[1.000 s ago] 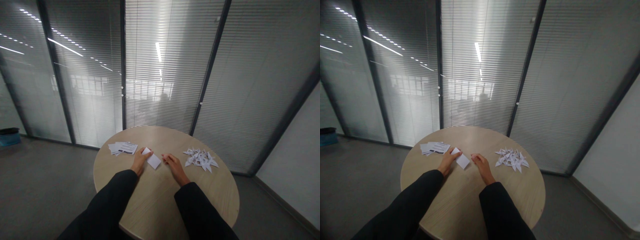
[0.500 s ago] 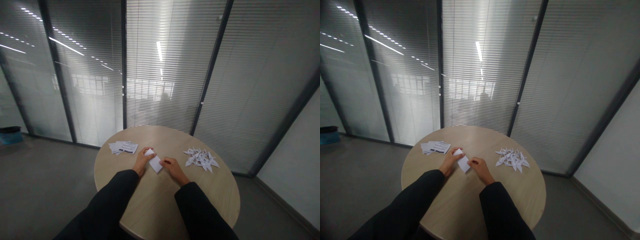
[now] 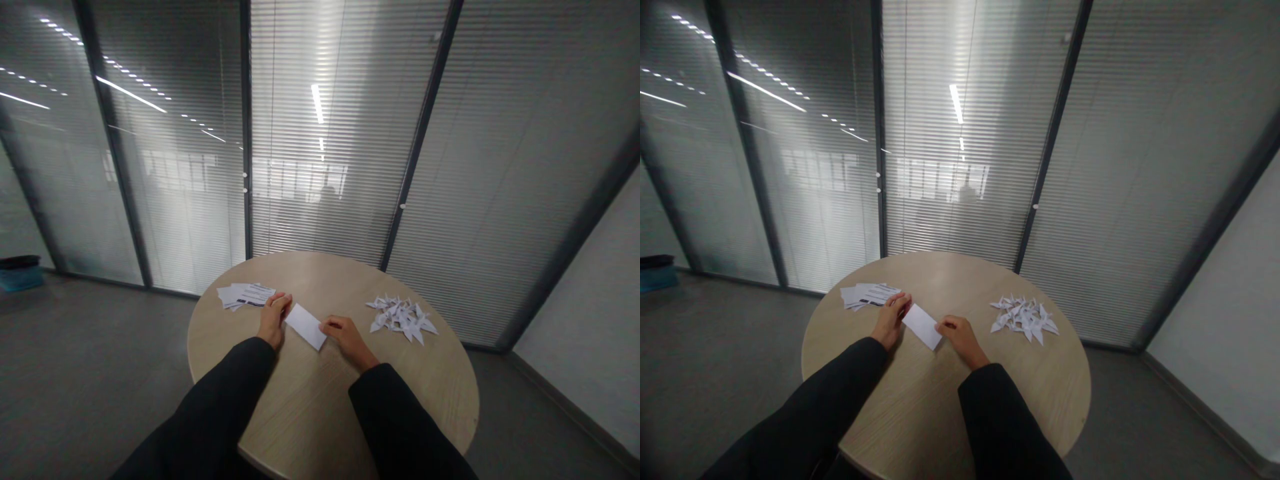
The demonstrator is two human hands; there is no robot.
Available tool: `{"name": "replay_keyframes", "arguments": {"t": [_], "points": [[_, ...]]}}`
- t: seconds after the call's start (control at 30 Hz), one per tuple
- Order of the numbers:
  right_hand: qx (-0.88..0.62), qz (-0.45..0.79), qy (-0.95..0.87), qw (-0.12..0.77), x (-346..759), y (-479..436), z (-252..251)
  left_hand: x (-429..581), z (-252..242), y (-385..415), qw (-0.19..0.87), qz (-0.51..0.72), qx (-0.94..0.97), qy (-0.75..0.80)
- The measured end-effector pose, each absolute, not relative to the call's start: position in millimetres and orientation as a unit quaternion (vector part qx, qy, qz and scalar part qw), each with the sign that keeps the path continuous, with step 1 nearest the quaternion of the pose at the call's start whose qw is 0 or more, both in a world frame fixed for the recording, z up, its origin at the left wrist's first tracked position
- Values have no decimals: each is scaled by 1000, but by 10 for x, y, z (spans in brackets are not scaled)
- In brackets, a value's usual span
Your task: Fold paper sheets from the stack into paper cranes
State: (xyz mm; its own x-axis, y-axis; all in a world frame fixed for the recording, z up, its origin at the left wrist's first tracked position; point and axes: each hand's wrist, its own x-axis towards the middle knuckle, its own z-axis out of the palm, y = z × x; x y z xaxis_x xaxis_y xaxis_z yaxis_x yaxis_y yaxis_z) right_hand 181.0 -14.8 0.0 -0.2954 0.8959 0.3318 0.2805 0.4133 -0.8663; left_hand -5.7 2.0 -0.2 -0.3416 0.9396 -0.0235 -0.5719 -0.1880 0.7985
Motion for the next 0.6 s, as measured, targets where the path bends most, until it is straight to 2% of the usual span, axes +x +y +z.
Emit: {"name": "replay_keyframes", "arguments": {"t": [0.13, 0.27, 0.4, 0.6], "points": [[-417, 345, -708, 454, 1840, -122, -19, -90, -58, 58, 510, 722, 265, 385], [-412, 368, -676, 489, 1834, -120, -26, 36, -68, 19, 573, 648, 354, 355], [-395, 433, -616, 526, 1832, -130, -37, 126, -3, -43, 655, 590, 382, 277], [-335, 549, -547, 536, 1826, -120, -83, 128, 78, -180, 659, 542, 480, 203]]}}
